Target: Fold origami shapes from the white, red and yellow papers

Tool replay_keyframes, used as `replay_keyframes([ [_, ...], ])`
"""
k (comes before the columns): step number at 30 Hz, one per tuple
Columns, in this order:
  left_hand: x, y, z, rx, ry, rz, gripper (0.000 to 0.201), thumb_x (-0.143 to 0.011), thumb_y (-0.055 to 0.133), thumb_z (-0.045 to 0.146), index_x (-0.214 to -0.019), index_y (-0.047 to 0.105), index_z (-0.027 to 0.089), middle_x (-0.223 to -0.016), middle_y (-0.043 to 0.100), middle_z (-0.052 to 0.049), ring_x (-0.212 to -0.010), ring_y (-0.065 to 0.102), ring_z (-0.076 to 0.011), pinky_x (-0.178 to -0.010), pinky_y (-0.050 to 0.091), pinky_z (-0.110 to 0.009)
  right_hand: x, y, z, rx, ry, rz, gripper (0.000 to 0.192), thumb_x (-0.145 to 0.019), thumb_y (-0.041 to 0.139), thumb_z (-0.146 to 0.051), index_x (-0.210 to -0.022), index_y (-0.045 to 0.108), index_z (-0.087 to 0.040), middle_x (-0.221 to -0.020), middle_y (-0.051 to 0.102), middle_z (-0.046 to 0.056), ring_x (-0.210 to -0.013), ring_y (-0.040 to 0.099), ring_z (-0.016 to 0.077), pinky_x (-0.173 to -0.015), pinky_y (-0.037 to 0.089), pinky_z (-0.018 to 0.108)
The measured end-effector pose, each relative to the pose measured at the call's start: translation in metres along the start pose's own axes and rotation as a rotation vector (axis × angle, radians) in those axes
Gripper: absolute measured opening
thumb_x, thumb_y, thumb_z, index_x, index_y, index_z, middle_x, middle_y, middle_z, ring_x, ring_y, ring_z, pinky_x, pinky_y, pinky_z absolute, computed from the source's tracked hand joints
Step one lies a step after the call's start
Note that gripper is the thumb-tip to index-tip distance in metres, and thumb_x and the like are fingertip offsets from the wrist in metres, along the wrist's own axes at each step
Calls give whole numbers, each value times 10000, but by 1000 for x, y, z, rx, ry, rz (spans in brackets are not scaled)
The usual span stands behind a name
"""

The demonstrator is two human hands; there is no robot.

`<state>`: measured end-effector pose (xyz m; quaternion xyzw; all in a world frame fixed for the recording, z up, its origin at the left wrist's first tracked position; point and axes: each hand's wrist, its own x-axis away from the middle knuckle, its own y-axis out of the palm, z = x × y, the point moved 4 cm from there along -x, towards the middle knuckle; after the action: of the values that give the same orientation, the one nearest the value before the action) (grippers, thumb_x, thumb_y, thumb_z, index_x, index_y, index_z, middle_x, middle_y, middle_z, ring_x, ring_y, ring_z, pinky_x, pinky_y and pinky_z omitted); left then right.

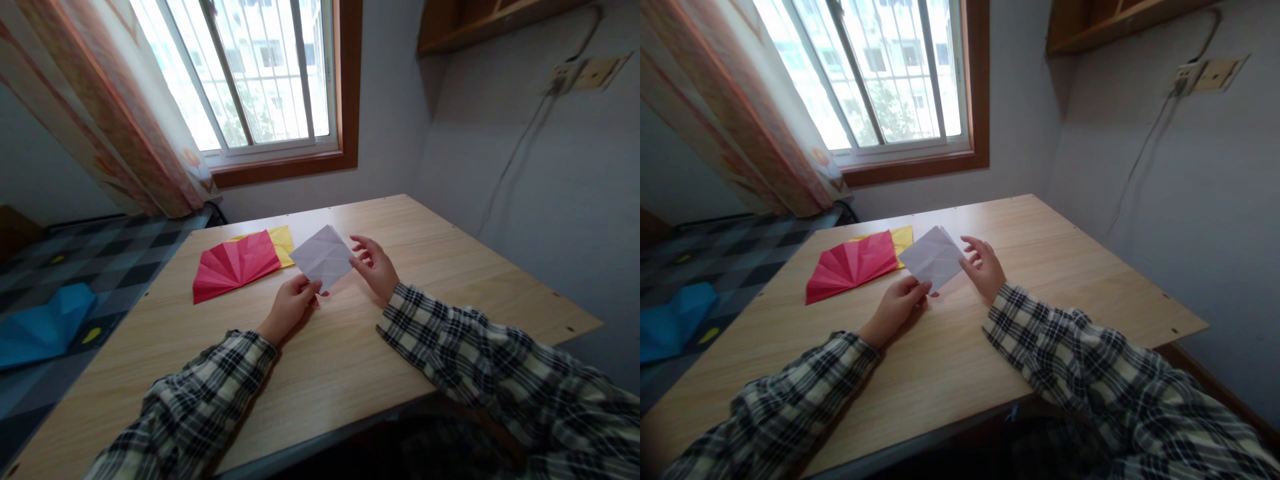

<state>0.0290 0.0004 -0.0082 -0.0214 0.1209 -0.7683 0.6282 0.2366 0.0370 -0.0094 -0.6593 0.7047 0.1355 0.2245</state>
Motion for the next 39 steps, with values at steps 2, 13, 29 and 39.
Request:
replay_keyframes([
  [2,1,0,0,-5,5,-7,298,-830,681,437,-862,687,141,-740,686,-44,-563,542,-126,-527,400,-234,-1,-4,-4,91,-85,23,433,-839,667,-329,-1267,612,-299,-1170,579,74,-893,598,189,-766,555,381],
  [13,2,3,4,-75,40,-53,286,-847,663,434,-894,716,157,-756,709,-47,-602,566,-152,-556,427,-254,0,-7,-19,296,-307,4,356,-878,646,-310,-1232,636,-334,-1286,527,87,-1226,517,296,-1009,493,537],
  [29,2,4,7,-100,58,-68,277,-847,653,426,-887,703,157,-753,706,-46,-610,566,-155,-567,432,-259,0,-2,-6,108,-156,-50,270,-827,713,-400,-1059,648,-277,-1318,545,93,-1203,547,275,-903,555,481],
  [39,2,2,5,-92,66,-58,283,-844,657,434,-869,687,154,-741,695,-42,-589,548,-148,-560,425,-259,2,17,6,-405,248,-226,389,-701,812,-452,-955,624,-224,-916,690,17,-849,636,190,-830,539,371],
])
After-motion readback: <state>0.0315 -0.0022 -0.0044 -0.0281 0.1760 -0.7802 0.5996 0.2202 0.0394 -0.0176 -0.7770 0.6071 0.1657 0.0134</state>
